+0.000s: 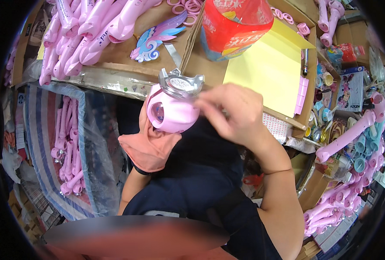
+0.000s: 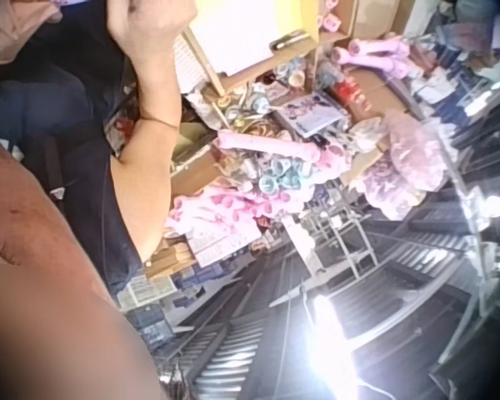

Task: The person assembles pink plastic magic wands by inserting a small metal pin into the wand head, attaching a decorative wing piece, and wiping the wand with a cloth. They handle multiple wands one at a time, placing finished units into a bin.

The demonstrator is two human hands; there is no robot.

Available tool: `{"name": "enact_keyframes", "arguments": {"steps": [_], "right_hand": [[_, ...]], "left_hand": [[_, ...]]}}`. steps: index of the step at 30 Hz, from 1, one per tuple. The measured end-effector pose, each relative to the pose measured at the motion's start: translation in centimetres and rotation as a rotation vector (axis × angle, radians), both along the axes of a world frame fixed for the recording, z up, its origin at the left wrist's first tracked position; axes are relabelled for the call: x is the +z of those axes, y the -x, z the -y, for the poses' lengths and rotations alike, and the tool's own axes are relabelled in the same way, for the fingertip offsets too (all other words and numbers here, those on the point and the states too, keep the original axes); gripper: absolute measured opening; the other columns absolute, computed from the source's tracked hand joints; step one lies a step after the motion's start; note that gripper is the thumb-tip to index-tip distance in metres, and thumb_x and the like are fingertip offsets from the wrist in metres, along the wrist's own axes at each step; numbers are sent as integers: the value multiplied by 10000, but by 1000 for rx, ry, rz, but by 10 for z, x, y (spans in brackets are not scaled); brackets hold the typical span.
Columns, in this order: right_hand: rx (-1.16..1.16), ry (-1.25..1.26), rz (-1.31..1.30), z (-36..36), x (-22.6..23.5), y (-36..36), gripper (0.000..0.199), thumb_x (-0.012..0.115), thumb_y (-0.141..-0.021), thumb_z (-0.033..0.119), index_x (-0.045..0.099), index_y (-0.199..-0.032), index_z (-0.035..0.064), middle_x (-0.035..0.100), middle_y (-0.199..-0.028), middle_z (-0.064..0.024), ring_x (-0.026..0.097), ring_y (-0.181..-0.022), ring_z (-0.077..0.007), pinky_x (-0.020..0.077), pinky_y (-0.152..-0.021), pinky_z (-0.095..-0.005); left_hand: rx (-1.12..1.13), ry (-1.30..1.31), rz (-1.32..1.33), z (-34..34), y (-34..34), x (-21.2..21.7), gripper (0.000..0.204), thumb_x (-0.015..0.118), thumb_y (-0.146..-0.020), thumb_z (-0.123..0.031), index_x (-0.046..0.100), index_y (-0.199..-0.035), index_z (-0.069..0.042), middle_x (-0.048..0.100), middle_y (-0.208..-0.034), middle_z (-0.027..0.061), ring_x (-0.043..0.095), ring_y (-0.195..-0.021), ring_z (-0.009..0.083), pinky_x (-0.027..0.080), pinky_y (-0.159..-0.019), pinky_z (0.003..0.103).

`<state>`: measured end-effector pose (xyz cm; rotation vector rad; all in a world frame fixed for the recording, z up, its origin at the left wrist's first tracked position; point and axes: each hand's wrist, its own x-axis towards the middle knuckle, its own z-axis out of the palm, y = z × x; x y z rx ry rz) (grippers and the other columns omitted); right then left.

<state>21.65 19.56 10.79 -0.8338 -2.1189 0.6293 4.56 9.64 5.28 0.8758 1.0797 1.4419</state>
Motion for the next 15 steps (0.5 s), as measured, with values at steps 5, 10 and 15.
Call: {"name": "enact_keyframes", "arguments": {"steps": [5,10,15], "right_hand": [[-28,4,57,0,-3,2,164,768,-695,43,661,-818,49,638,-691,-70,616,-567,-208,479,-507,-294],[94,-98,-3,1,-2,1,168,771,-693,45,660,-819,43,638,-690,-74,616,-568,-214,482,-508,-296],[111,-26,-12,2,-4,1,150,758,-705,42,665,-822,57,639,-692,-61,614,-561,-218,479,-502,-298]], "left_hand": [[77,105,142,-2,-4,0,956,840,-648,-121,287,-1420,-14,444,-1348,105,469,-1247,210,389,-1054,345],[-12,23,-43,-2,0,-3,956,774,-697,-26,178,-1445,-11,400,-1377,142,457,-1269,238,388,-1057,366],[-20,-14,76,2,-1,-5,973,722,-730,27,79,-1458,-7,379,-1388,175,457,-1277,268,369,-1071,380]]}}
